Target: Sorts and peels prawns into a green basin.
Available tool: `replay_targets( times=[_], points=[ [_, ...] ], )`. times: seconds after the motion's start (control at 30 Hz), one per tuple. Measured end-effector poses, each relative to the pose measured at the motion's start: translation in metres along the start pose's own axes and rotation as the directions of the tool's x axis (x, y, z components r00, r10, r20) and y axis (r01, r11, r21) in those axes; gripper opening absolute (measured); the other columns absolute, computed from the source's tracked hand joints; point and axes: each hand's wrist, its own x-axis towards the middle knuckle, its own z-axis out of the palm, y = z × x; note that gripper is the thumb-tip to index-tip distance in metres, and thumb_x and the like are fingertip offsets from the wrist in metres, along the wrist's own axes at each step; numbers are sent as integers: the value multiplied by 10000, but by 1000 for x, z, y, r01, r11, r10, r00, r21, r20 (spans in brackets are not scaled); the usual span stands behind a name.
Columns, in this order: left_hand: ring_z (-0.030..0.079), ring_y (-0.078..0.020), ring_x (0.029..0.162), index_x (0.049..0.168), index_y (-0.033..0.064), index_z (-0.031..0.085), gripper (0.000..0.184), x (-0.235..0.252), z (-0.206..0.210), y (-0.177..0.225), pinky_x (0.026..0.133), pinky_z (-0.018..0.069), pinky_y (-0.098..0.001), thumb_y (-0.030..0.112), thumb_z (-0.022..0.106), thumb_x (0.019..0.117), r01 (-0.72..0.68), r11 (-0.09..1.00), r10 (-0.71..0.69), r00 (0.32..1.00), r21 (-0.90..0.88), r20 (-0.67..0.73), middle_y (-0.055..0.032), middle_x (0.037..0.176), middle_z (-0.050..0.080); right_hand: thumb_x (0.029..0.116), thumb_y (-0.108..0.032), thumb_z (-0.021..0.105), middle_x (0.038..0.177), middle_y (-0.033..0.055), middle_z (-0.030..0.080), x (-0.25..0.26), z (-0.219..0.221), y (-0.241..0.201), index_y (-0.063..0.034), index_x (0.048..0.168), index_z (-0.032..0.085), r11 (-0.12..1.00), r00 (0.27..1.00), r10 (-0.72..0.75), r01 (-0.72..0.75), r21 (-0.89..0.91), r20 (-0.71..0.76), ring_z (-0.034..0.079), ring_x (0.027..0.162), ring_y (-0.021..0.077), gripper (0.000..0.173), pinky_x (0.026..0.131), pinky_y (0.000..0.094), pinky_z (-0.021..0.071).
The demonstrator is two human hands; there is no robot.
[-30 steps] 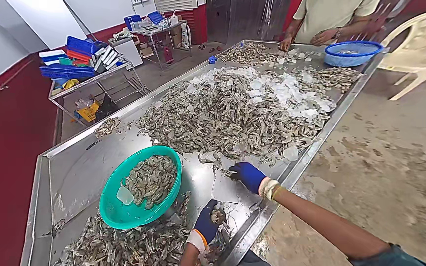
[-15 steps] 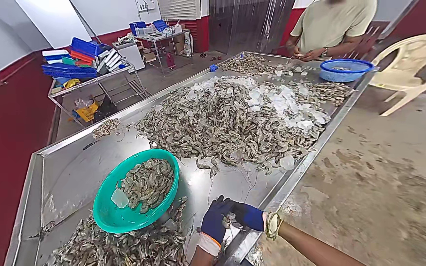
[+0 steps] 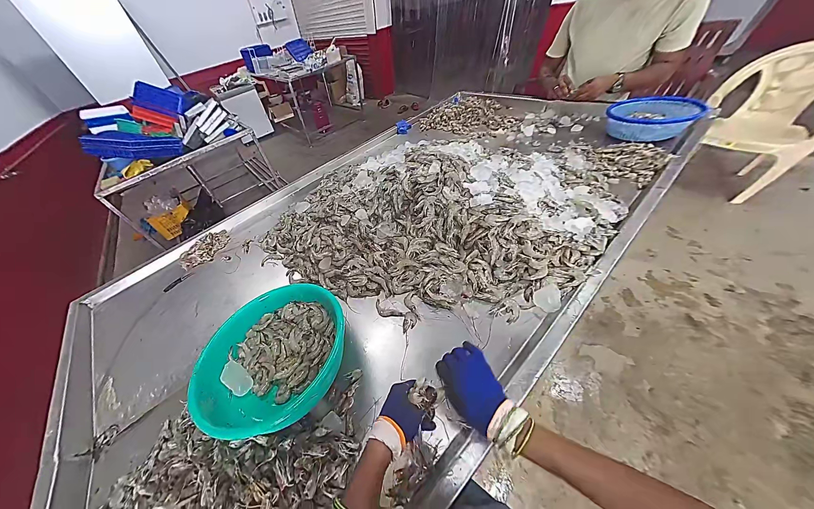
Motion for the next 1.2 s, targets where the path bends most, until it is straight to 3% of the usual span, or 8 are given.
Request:
replay_targets(
  times=[0.1, 0.2, 0.33, 0.4, 0.6, 0.8, 0.97, 1.2],
  points=[
    [671, -220, 1074, 1354, -50, 575, 408, -13, -19, -8, 984, 535, -377, -21, 639, 952, -77, 997, 78, 996, 29, -41, -209, 1221, 667, 944, -154, 609, 1192, 236, 682, 19, -8, 46, -6, 1110, 712, 977, 977, 209, -211, 43, 29, 604, 1202, 443, 244, 1016, 614, 450],
    [646, -182, 1124, 1369, -66, 550, 505, -12, -27, -24, 1021, 506, -323, -51, 693, 885, -239, 971, 237, 969, -19, -71, -207, 1252, 655, 1009, -323, 604, 1364, 286, 590, 19, 10, 47, -13, 1355, 602, 932, 929, 305, -336, 134, 208, 598, 1230, 490, 465, 956, 664, 500],
    [667, -119, 910, 1187, -71, 621, 484, -11, -25, -33, 848, 572, -285, -119, 770, 730, -325, 933, 281, 926, -151, -253, -142, 1037, 684, 1046, -313, 560, 1152, 270, 681, 21, 28, -1, -8, 1293, 608, 938, 882, -66, -105, 331, 466, 675, 1073, 436, 395, 922, 628, 517],
    [666, -126, 910, 1209, -97, 619, 491, -21, -27, -33, 851, 568, -291, -125, 747, 737, -289, 940, 216, 916, -180, -338, -164, 1047, 684, 1075, -262, 522, 1143, 253, 711, 53, 11, -13, -24, 1256, 683, 926, 895, -185, 21, 377, 405, 679, 1092, 427, 340, 955, 638, 500],
    [696, -183, 1046, 1352, -46, 609, 477, -5, -29, -44, 961, 557, -332, -13, 703, 885, -322, 935, 224, 862, -150, -454, -175, 1173, 715, 1008, -101, 574, 1397, 286, 581, 191, -1, -34, -8, 1315, 654, 992, 990, 89, -98, 82, 106, 534, 1312, 495, 330, 1060, 663, 427],
    [480, -285, 1428, 1429, -32, 552, 498, 3, -38, -54, 1192, 381, -395, 11, 624, 938, -258, 966, 225, 807, 17, -546, -217, 1544, 474, 986, -69, 568, 1326, 281, 613, 87, 34, -86, 25, 1341, 591, 993, 935, 28, -66, 94, 354, 576, 1264, 472, 368, 1034, 610, 477],
    [685, -291, 1091, 1309, -19, 602, 423, -2, -28, -37, 1015, 520, -461, -34, 643, 887, -137, 983, 177, 889, 124, -422, -205, 1154, 704, 1028, -69, 488, 1337, 243, 619, 32, 8, -76, -8, 1359, 586, 987, 932, 24, -79, 140, 361, 623, 1221, 437, 350, 977, 582, 522],
    [676, -265, 1101, 1312, -46, 605, 406, 1, -12, -25, 1026, 513, -425, -21, 643, 909, -111, 987, 135, 963, 116, -234, -212, 1179, 694, 968, -20, 572, 1166, 241, 676, 19, 12, -49, 38, 1146, 671, 997, 983, -73, 76, -9, 168, 634, 1143, 428, 212, 985, 580, 472]
  ],
)
